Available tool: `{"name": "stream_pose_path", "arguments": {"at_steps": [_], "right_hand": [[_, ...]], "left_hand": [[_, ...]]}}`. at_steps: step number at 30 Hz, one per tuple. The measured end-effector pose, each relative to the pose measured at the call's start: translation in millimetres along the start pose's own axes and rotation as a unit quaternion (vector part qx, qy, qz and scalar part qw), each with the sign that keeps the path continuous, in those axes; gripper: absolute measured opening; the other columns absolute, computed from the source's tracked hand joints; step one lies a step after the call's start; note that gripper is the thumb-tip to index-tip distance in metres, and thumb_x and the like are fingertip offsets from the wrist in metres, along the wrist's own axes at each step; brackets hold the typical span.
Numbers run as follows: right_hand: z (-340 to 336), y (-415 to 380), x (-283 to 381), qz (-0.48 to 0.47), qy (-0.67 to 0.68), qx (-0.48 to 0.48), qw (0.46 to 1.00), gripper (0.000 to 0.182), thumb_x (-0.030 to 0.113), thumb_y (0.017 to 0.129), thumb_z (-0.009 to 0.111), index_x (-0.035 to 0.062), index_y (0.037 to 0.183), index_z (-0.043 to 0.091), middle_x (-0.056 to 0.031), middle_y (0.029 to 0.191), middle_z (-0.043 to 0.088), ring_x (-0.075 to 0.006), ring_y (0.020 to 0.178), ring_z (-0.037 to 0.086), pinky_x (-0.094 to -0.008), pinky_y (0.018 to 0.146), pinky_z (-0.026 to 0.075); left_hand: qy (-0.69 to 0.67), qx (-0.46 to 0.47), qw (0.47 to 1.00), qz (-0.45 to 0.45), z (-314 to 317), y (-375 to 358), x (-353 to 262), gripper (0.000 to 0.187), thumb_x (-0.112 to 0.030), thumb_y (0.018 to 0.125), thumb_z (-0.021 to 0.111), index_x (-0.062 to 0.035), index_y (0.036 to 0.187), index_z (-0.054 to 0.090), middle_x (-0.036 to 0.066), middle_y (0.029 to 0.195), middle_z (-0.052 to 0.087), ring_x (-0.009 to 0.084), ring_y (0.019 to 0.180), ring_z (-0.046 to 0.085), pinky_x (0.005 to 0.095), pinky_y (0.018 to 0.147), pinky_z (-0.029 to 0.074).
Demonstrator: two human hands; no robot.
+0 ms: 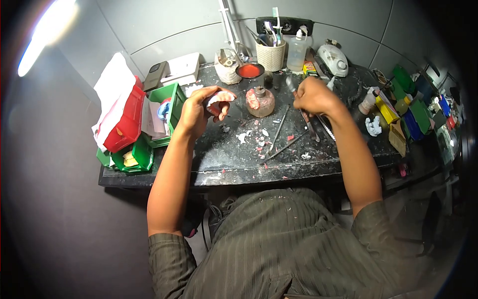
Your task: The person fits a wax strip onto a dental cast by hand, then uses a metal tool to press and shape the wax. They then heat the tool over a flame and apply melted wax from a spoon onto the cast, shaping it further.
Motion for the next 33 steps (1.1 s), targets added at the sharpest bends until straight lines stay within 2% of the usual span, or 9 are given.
{"name": "stream_pose_path", "arguments": {"at_steps": [1,2,4,5,7,10,15,25,33], "right_hand": [[-4,6,-7,-0.02,0.085,-0.003,0.996,0.015,0.002,0.08,0.068,-0.0045,0.067,0.063,-0.0078,0.059,0.062,-0.0126,0.044,0.058,-0.0285,0.04,0.046],[-19,3,1,-0.027,0.063,-0.034,0.997,0.01,0.003,0.085,0.066,-0.0053,0.079,0.067,-0.0092,0.067,0.066,-0.0124,0.049,0.061,-0.0276,0.042,0.048],[-39,-1,13,-0.093,0.181,-0.074,0.976,0.012,0.005,0.09,0.066,-0.0051,0.096,0.068,-0.0102,0.083,0.07,-0.0122,0.065,0.067,-0.0265,0.049,0.053],[-43,-1,18,-0.092,0.182,-0.074,0.976,0.012,0.005,0.09,0.066,-0.0051,0.096,0.068,-0.0102,0.083,0.07,-0.0122,0.065,0.067,-0.0265,0.049,0.053],[-55,-4,32,-0.244,0.356,-0.181,0.884,0.013,0.008,0.092,0.068,-0.0031,0.099,0.069,-0.0106,0.094,0.071,-0.0164,0.08,0.072,-0.0266,0.061,0.059],[-43,4,33,-0.292,0.423,-0.205,0.833,0.016,0.006,0.093,0.068,-0.0018,0.107,0.068,-0.0114,0.103,0.071,-0.0177,0.093,0.071,-0.0301,0.071,0.063],[-17,14,20,-0.275,0.451,-0.181,0.83,0.017,0.004,0.093,0.069,-0.0033,0.108,0.067,-0.0114,0.102,0.071,-0.0159,0.092,0.071,-0.0294,0.072,0.064],[-14,11,18,-0.244,0.457,-0.195,0.833,0.018,0.004,0.093,0.068,-0.0054,0.108,0.066,-0.0137,0.102,0.071,-0.0199,0.091,0.072,-0.0311,0.072,0.064],[-18,5,-3,-0.19,0.535,-0.087,0.819,0.018,-0.001,0.095,0.057,-0.0075,0.111,0.063,-0.0198,0.114,0.068,-0.0237,0.098,0.071,-0.0325,0.087,0.062]], "left_hand": [[0.005,0.004,1.0,0.014,-2,1,1,0.049,-0.035,0.103,0.041,0.0051,0.106,0.068,0.008,0.07,0.062,0.0165,0.059,0.057,0.0271,0.051,0.037],[0.005,0.001,1.0,0.014,-3,0,0,0.049,-0.035,0.103,0.041,0.0051,0.106,0.068,0.008,0.07,0.062,0.0165,0.059,0.057,0.0271,0.051,0.037],[0.013,-0.006,1.0,0.026,-4,0,0,0.047,-0.033,0.103,0.041,0.0042,0.106,0.069,0.007,0.073,0.062,0.0161,0.064,0.057,0.0266,0.056,0.039],[-0.001,-0.001,1.0,0.029,-6,0,1,0.043,-0.032,0.103,0.046,0.0038,0.109,0.069,0.007,0.078,0.064,0.0159,0.066,0.057,0.0264,0.059,0.04],[-0.012,-0.006,0.999,0.038,-6,2,3,0.042,-0.033,0.103,0.049,0.0035,0.114,0.066,0.008,0.082,0.064,0.0168,0.069,0.059,0.0281,0.061,0.044],[-0.014,-0.017,0.998,0.057,-2,2,3,0.043,-0.032,0.102,0.057,0.0029,0.127,0.059,0.009,0.09,0.066,0.0194,0.077,0.065,0.033,0.068,0.052],[0.02,-0.001,0.998,0.055,1,-2,-1,0.053,-0.02,0.096,0.07,0.0014,0.14,0.049,0.014,0.105,0.068,0.0253,0.095,0.071,0.0409,0.082,0.061],[0.035,0.043,0.995,0.077,2,-2,1,0.058,-0.012,0.087,0.078,0.002,0.136,0.053,0.012,0.109,0.068,0.0269,0.096,0.07,0.0424,0.084,0.061],[0.035,0.027,0.997,0.069,1,-3,-1,0.055,-0.014,0.089,0.077,0.0019,0.135,0.053,0.012,0.103,0.07,0.0256,0.092,0.071,0.0419,0.082,0.061]]}}
Point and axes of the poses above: each hand's wrist, its own y-axis towards the middle knuckle, its own z-axis out of the palm, x = y × z, the point moved 3 cm from there along y, towards the middle knuckle
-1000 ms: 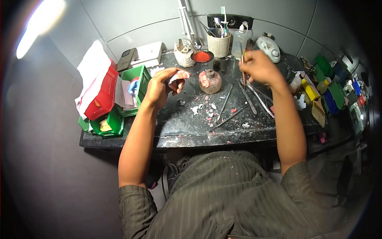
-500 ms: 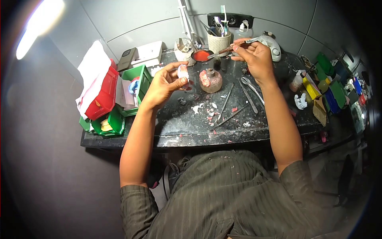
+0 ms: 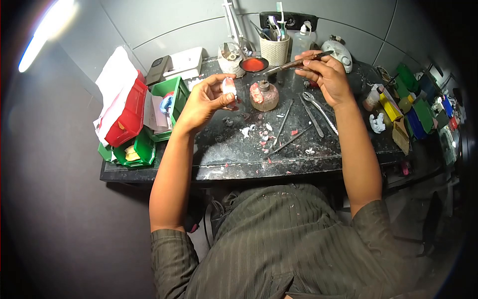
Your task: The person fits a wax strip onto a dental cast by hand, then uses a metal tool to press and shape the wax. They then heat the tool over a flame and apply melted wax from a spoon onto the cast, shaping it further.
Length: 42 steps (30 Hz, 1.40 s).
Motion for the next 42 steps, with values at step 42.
{"name": "stream_pose_path", "arguments": {"at_steps": [42], "right_hand": [[63,-31,9,-0.116,0.019,0.166,0.979,0.013,-0.006,0.091,0.054,-0.0045,0.101,0.062,-0.0229,0.11,0.069,-0.0292,0.108,0.069,-0.0363,0.093,0.059]], "left_hand": [[0.008,0.085,0.996,-0.022,9,-5,-3,0.072,-0.023,0.08,0.084,0.0037,0.138,0.051,0.012,0.11,0.068,0.0254,0.095,0.071,0.0371,0.081,0.059]]}}
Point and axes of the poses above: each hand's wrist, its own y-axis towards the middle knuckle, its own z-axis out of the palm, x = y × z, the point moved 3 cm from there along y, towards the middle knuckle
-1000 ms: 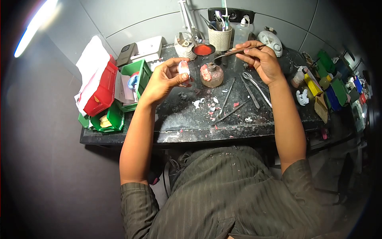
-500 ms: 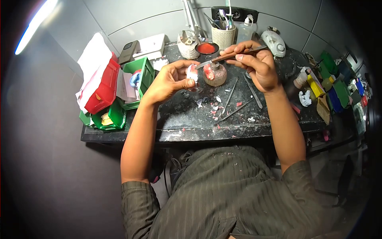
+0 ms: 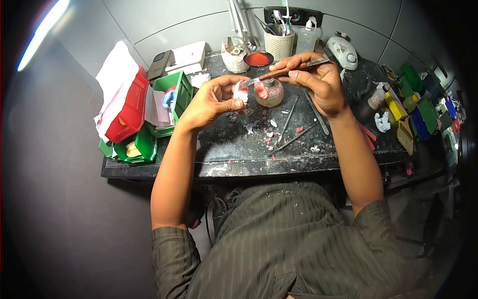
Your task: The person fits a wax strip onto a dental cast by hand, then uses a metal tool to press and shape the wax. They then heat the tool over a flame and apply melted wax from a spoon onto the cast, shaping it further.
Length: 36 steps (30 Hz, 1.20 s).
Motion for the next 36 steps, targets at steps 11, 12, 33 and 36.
{"name": "stream_pose_path", "arguments": {"at_steps": [11,12,33,36], "right_hand": [[1,-1,0,-0.003,0.005,-0.001,1.0,0.014,-0.007,0.09,0.054,-0.0052,0.101,0.061,-0.0226,0.11,0.069,-0.029,0.107,0.069,-0.035,0.093,0.058],[2,-1,0,-0.001,0.011,0.006,1.0,0.014,-0.007,0.09,0.053,-0.0053,0.102,0.061,-0.0225,0.11,0.068,-0.0292,0.107,0.069,-0.0347,0.093,0.058],[-57,0,1,0.051,-0.021,-0.092,0.994,0.017,0.004,0.098,0.056,-0.0055,0.112,0.062,-0.0192,0.115,0.068,-0.0252,0.111,0.068,-0.0332,0.098,0.057],[-63,-2,-2,0.069,-0.049,-0.091,0.992,0.018,0.003,0.099,0.055,-0.0056,0.113,0.062,-0.0195,0.116,0.068,-0.026,0.113,0.067,-0.0337,0.099,0.057]], "left_hand": [[-0.016,-0.001,1.0,-0.005,2,-1,-3,0.055,-0.009,0.086,0.078,0.0034,0.135,0.055,0.009,0.108,0.071,0.0157,0.092,0.069,0.0308,0.081,0.058],[-0.01,-0.001,1.0,-0.007,2,-1,-3,0.055,-0.009,0.086,0.078,0.0035,0.134,0.055,0.009,0.108,0.071,0.0159,0.091,0.069,0.0311,0.08,0.058],[-0.045,-0.027,0.998,-0.022,-10,0,4,0.056,-0.042,0.103,0.052,0.005,0.134,0.055,0.021,0.111,0.07,0.0279,0.091,0.071,0.038,0.075,0.06],[-0.088,-0.026,0.995,-0.03,-12,0,3,0.054,-0.04,0.104,0.05,0.0066,0.13,0.057,0.023,0.111,0.069,0.0294,0.089,0.071,0.0387,0.072,0.061]]}}
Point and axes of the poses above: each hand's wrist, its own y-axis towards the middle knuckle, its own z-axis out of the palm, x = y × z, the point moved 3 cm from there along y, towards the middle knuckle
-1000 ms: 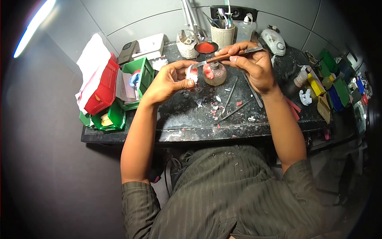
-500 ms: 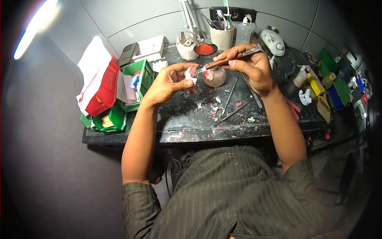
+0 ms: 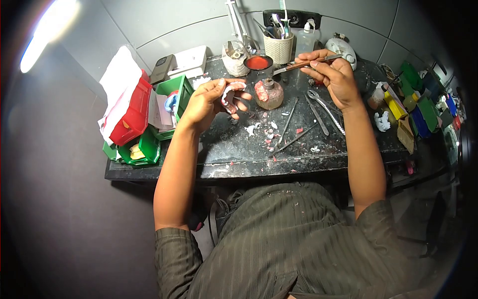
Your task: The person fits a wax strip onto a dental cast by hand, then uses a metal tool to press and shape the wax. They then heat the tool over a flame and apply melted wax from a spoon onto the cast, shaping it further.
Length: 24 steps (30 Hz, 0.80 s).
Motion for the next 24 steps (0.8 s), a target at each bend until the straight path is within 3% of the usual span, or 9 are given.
{"name": "stream_pose_path", "arguments": {"at_steps": [4,10,18,24], "right_hand": [[-1,0,-2,0.002,0.021,0.02,1.0,0.017,0.001,0.1,0.054,-0.0063,0.114,0.061,-0.0179,0.115,0.067,-0.0266,0.114,0.066,-0.0347,0.099,0.057],[1,-1,3,-0.009,0.005,0.031,0.999,0.017,0.0,0.1,0.055,-0.0077,0.115,0.059,-0.0158,0.116,0.064,-0.0251,0.111,0.067,-0.0352,0.099,0.058],[-3,2,0,-0.042,0.001,-0.025,0.999,0.018,-0.004,0.096,0.061,-0.0088,0.114,0.059,-0.0157,0.115,0.063,-0.0242,0.108,0.067,-0.0343,0.093,0.062],[1,2,-1,-0.036,-0.027,-0.028,0.999,0.017,-0.004,0.095,0.061,-0.0084,0.112,0.061,-0.0158,0.114,0.064,-0.0236,0.105,0.068,-0.0353,0.087,0.064]], "left_hand": [[-0.031,-0.015,0.999,-0.03,-1,1,-2,0.051,-0.036,0.104,0.046,0.0077,0.126,0.059,0.025,0.11,0.07,0.0308,0.085,0.072,0.0392,0.068,0.062],[-0.064,-0.024,0.996,-0.066,-8,5,7,0.05,-0.034,0.104,0.041,0.0098,0.121,0.06,0.021,0.095,0.071,0.0304,0.073,0.071,0.0383,0.061,0.061],[-0.081,-0.077,0.991,-0.079,-11,2,9,0.034,-0.028,0.099,0.05,0.0028,0.104,0.062,0.014,0.079,0.066,0.0295,0.064,0.068,0.0392,0.052,0.055],[-0.091,-0.095,0.988,-0.076,-6,1,7,0.026,-0.022,0.095,0.052,0.0018,0.104,0.058,0.012,0.076,0.063,0.028,0.059,0.065,0.0384,0.05,0.054]]}}
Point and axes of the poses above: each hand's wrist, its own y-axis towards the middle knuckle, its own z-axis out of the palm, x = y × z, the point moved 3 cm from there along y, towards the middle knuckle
